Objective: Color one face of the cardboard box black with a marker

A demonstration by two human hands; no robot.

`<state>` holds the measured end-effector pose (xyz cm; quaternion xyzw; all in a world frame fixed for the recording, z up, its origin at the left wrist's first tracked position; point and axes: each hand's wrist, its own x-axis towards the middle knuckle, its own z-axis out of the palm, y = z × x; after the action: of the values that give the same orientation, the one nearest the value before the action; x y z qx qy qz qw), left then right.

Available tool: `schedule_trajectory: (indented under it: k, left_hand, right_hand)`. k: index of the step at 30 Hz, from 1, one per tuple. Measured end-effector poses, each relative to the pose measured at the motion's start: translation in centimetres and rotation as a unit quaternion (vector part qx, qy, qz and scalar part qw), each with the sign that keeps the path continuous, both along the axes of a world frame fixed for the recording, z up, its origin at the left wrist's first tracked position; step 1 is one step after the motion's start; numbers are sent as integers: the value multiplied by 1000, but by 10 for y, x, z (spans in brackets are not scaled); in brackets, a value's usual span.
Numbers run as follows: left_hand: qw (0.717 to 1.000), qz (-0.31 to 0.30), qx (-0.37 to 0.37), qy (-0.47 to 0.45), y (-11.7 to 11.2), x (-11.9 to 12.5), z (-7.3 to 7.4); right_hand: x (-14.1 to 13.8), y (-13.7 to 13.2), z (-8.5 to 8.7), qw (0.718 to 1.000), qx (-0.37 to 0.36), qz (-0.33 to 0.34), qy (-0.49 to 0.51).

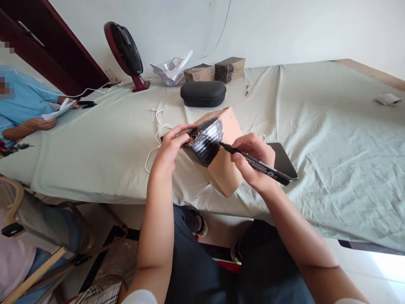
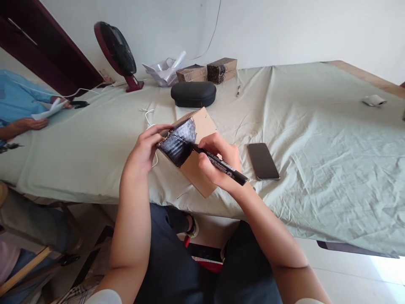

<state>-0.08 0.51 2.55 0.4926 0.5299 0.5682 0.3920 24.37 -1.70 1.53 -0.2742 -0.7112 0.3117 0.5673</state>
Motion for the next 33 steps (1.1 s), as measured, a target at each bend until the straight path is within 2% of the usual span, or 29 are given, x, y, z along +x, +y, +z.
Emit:
schedule_trajectory:
  k: [4,8,12,15,18,21,24,28,31,33]
  left_hand:
    - [1000,-9,19,19,-6,8,6]
    - [999,-4,12,30,-8,13,9]
    - [998,5,30,51,-10,16,9]
    - [996,20,42,80,-12,21,11]
    - [988,61,46,130,-20,26,17]
    - [965,131,47,224,-33,33,26]
    - [936,159,26,313,-48,39,36]
    - [908,136,-15,395,-65,45,46]
    - [902,109,-30,416,-71,40,50]
    - [909,66,-33,411,-71,33,50]
  right_hand:
    - [-2,3,1,999,24,-28,-18]
    - [-6,2,-2,993,105,-54,-19]
    - [-15,-7,-8,983,183,5,8]
    - [-21,-16,-11,971,231,48,-25]
    - [-24,-21,-16,950,298,3,-92]
    - [-25,-23,-18,927,351,-72,-111]
    - [-29,-27,-17,923,341,-99,-146]
    - [-36,-33,-15,918,335,-73,-197]
    - [-37,-31,-19,927,323,-60,-184]
    - [-35,-27,-21,939,305,-56,-146]
